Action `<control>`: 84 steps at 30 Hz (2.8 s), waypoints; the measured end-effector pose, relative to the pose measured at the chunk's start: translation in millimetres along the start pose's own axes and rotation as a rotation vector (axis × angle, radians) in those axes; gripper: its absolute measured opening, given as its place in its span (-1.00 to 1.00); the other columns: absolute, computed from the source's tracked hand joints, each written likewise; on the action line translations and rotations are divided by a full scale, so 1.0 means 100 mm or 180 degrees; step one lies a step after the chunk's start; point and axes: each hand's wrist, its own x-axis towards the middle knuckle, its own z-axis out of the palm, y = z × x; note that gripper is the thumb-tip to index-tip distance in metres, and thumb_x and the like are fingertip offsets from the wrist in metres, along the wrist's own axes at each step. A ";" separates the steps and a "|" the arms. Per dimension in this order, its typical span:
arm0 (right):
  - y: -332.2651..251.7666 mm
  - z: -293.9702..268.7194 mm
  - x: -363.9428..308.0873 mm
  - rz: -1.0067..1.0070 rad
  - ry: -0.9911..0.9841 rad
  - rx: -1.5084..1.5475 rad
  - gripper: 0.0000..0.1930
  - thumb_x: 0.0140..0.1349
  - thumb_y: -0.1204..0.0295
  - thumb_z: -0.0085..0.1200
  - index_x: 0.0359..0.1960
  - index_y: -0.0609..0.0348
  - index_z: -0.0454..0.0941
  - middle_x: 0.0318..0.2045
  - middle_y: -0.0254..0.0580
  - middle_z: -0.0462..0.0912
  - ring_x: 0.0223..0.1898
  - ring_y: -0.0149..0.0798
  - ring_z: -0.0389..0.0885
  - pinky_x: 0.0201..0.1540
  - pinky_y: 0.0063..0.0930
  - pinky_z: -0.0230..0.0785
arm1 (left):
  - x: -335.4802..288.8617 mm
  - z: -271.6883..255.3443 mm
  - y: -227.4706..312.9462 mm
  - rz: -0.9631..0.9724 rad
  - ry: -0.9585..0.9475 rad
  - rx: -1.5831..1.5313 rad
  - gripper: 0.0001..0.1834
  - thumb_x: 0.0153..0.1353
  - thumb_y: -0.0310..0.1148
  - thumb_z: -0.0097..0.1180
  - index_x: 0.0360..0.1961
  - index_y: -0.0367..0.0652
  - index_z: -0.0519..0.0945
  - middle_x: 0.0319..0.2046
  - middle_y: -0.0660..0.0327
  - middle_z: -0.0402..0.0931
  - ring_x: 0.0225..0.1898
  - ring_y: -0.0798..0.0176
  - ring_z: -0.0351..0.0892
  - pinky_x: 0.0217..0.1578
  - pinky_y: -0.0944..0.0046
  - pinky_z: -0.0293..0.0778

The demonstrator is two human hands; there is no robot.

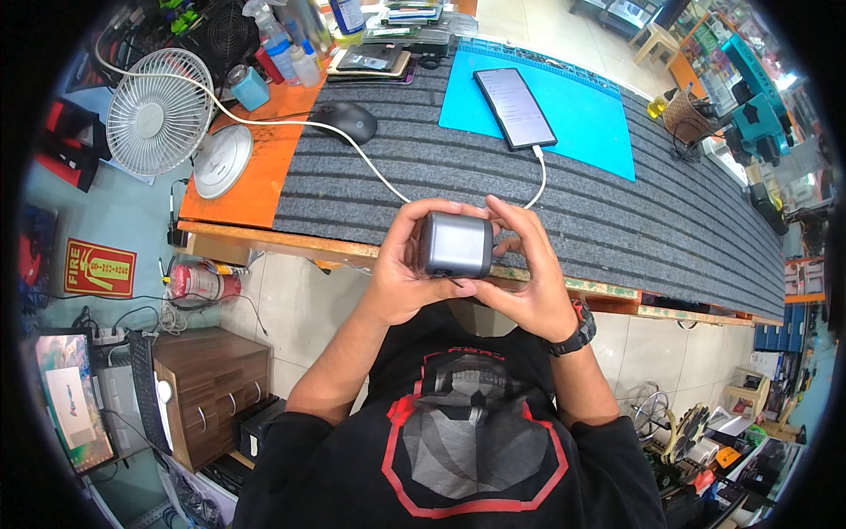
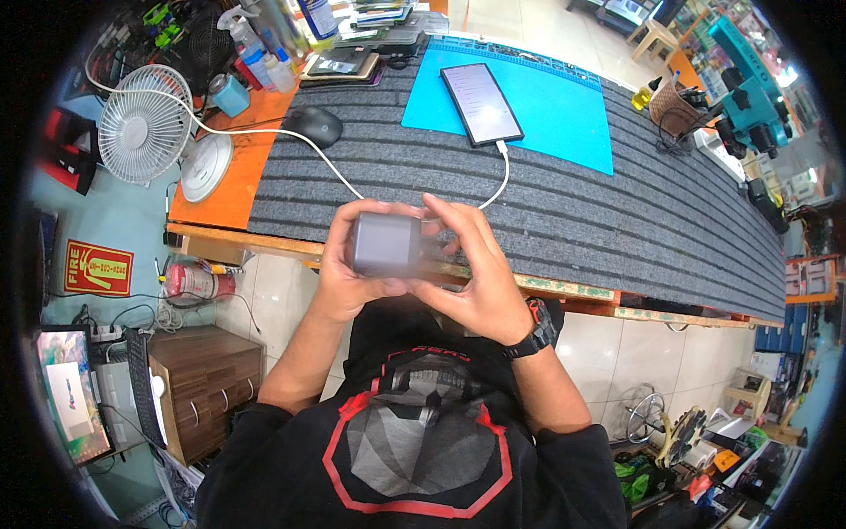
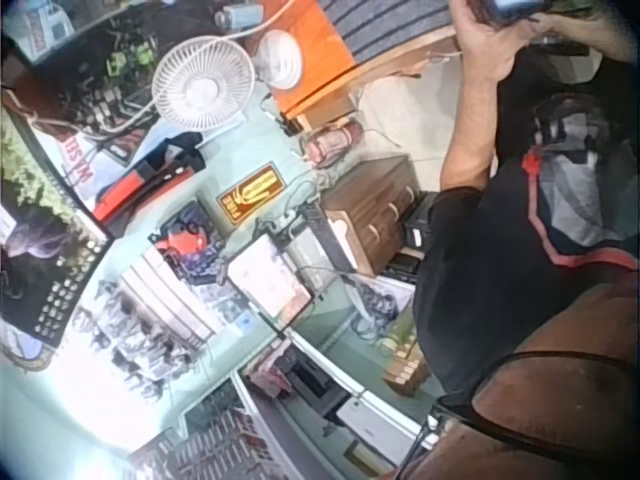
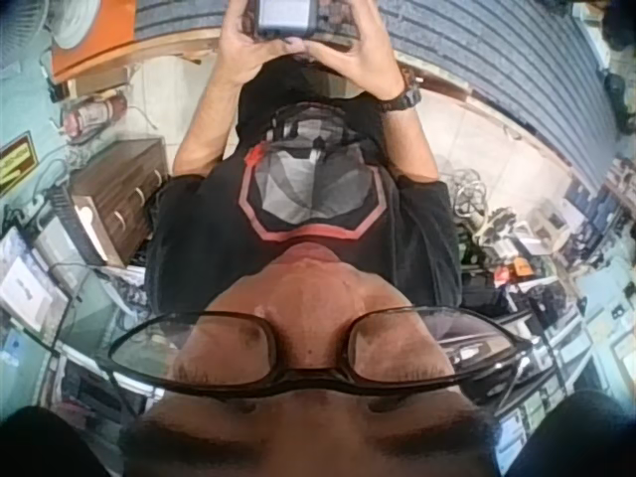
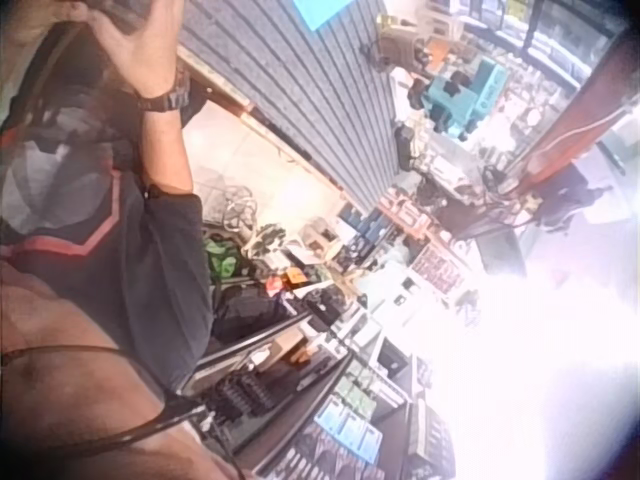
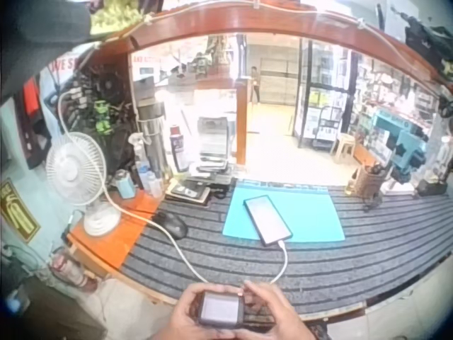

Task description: The person cleans a gray textured mat on a workbench using a yellow sponge, then moves to a marble-patterned desk to wipe the surface and a monitor with a cloth. The person also handles a computer mouse and a water bottle during the process.

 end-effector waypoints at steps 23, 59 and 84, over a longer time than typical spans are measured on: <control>0.00 -0.02 -0.17 -0.0374 0.0351 -0.0105 -0.33 0.02 0.28 0.46 0.19 0.08 0.45 0.09 -0.20 0.57 0.18 -0.03 0.48 0.28 -0.13 0.24 | -0.16 0.12 -0.04 -0.1442 0.0362 -0.0161 -0.01 0.10 -0.23 0.49 0.46 -0.22 0.17 0.23 0.01 0.38 0.14 0.13 0.55 -0.04 0.25 0.67; 0.60 -0.69 -0.34 0.0571 0.1402 -0.1053 -0.61 0.26 0.54 0.21 0.15 0.18 0.56 -0.32 -0.20 0.67 -0.26 -0.23 0.63 -0.10 -0.31 0.47 | 2.66 -2.09 0.09 -0.0569 0.1510 0.5058 -0.16 -0.08 -0.13 0.50 0.14 -0.43 0.42 0.02 -0.27 0.54 0.08 -0.21 0.58 0.12 0.02 0.50; 0.63 -0.65 -0.37 0.0593 0.1278 -0.0951 -0.61 0.35 0.49 0.13 0.21 0.25 0.49 -0.38 -0.18 0.63 -0.35 -0.31 0.60 -0.24 -0.40 0.44 | 1.15 0.55 1.91 0.2250 -0.1168 0.2593 -0.82 0.17 -0.58 0.22 -0.19 -0.22 0.70 -0.22 0.10 0.66 -0.26 0.18 0.67 -0.30 0.29 0.61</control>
